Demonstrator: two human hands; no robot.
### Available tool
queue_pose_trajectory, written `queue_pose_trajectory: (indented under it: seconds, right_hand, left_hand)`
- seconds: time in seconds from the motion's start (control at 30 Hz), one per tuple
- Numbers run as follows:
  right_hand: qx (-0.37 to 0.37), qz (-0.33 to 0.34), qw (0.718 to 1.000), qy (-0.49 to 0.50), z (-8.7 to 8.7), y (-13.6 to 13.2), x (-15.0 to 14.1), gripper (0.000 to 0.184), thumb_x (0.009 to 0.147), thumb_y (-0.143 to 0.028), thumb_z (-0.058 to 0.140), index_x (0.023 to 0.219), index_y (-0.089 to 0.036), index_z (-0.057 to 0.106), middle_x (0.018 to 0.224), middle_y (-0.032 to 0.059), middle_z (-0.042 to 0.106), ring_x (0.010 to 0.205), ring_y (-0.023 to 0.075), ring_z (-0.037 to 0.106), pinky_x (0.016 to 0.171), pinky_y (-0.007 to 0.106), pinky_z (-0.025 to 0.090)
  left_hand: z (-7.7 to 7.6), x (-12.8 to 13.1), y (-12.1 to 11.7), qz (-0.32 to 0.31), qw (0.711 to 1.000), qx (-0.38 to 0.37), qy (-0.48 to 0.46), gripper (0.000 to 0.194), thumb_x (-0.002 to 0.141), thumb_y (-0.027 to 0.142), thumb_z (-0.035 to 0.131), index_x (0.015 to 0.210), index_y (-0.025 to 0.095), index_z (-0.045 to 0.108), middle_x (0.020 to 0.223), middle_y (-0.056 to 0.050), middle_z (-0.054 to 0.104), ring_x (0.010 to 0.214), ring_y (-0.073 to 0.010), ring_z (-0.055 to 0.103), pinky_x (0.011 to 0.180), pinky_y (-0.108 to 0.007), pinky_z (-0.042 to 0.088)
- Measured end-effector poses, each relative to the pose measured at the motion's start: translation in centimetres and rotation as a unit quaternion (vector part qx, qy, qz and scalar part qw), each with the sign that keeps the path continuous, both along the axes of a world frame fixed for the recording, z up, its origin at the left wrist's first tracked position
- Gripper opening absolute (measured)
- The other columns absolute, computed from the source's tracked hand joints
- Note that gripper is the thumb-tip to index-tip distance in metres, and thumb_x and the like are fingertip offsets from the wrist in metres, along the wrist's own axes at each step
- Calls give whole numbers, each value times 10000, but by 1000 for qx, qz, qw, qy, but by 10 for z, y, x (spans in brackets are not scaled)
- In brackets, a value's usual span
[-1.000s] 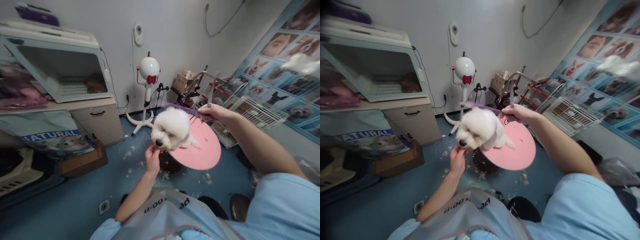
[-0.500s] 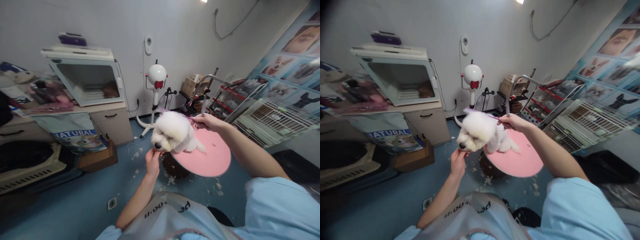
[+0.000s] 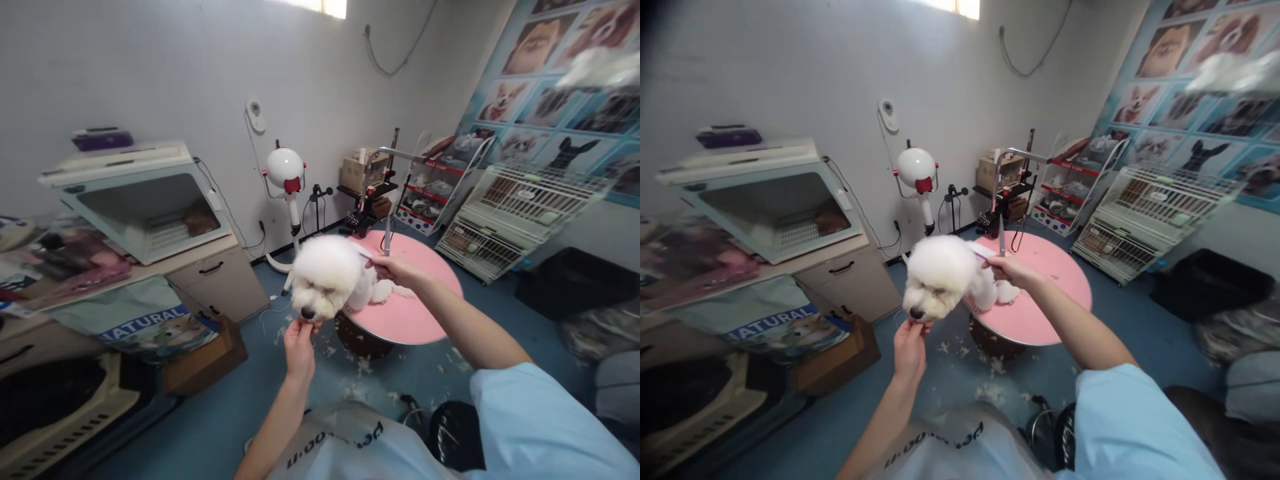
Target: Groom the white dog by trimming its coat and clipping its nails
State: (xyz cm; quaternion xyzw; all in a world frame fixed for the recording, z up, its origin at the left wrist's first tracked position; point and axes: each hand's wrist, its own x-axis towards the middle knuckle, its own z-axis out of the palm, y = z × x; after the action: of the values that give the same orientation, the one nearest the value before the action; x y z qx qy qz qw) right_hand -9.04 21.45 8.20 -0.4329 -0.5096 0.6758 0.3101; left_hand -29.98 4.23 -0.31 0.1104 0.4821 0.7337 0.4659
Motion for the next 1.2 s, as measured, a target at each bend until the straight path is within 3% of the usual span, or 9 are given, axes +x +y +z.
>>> queue_pose_trajectory:
  seconds: [0.17, 0.3, 0.43, 0.53, 0.63, 0.7, 0.8, 0.97, 1.2]
  right_hand:
    - [8, -36, 998, 47, -10, 18, 7, 198, 773, -336, 607, 748, -143, 573, 406, -103, 251, 358, 42, 177, 354, 191, 135]
    - [-45, 36, 997, 44, -30, 27, 11, 191, 757, -313, 624, 733, -129, 578, 410, -104, 255, 359, 32, 176, 358, 181, 141]
    - [-30, -30, 996, 80, -50, 36, 17, 210, 765, -344, 610, 737, -139, 571, 409, -112, 232, 357, 30, 149, 359, 183, 134]
    - [-49, 18, 997, 55, -61, 43, 22, 197, 736, -317, 640, 729, -132, 574, 412, -108, 248, 362, 28, 160, 363, 186, 121]
    - [-53, -13, 993, 109, -67, 50, 26, 216, 758, -362, 608, 738, -154, 554, 426, -110, 237, 368, 37, 159, 366, 193, 146]
    - [-58, -33, 995, 77, -69, 54, 29, 193, 741, -335, 622, 722, -161, 542, 417, -113, 230, 367, 38, 145, 360, 199, 116]
    - [-74, 5, 995, 65, -73, 58, 33, 199, 721, -329, 643, 720, -162, 535, 418, -113, 239, 371, 38, 155, 363, 197, 121]
    - [-67, -78, 990, 101, -87, 50, 36, 244, 709, -377, 650, 714, -185, 500, 415, -117, 219, 366, 41, 153, 366, 198, 129]
    - [-42, -145, 979, 136, -118, 9, 18, 328, 723, -509, 608, 711, -225, 443, 426, -116, 181, 356, 61, 151, 365, 223, 221]
  left_hand:
    - [-3, -4, -1, 16, 1000, -5, -6, 346, 457, 300, 776, 671, 106, 586, 585, 1, 596, 545, -70, 515, 539, -176, 377]
    - [-5, -3, -1, 23, 1000, -17, 2, 358, 446, 292, 790, 678, 101, 597, 591, -5, 604, 543, -70, 513, 536, -175, 380]
    - [-5, 0, 2, 35, 999, -25, 11, 369, 419, 274, 800, 685, 101, 612, 600, -9, 613, 539, -74, 512, 524, -178, 380]
    - [-6, 3, 5, 40, 999, -29, 11, 375, 405, 258, 805, 691, 105, 617, 600, -8, 613, 538, -75, 508, 521, -178, 380]
    - [-6, 5, 9, 53, 998, -29, 13, 379, 391, 251, 808, 686, 105, 619, 606, -11, 613, 538, -73, 499, 519, -178, 377]
    - [-6, 5, 10, 53, 998, -23, 17, 379, 390, 249, 809, 688, 102, 625, 621, -14, 617, 545, -73, 498, 520, -179, 377]
    - [-6, 6, 12, 39, 999, -19, 22, 377, 411, 252, 811, 708, 96, 639, 628, -15, 618, 549, -73, 497, 522, -181, 379]
    - [-5, 7, 18, 19, 1000, 0, 21, 387, 427, 271, 820, 720, 95, 639, 636, -10, 625, 546, -70, 501, 524, -178, 379]
    - [4, 12, 33, -10, 999, 22, 42, 341, 470, 310, 791, 672, 93, 622, 593, -18, 616, 528, -83, 516, 525, -195, 389]
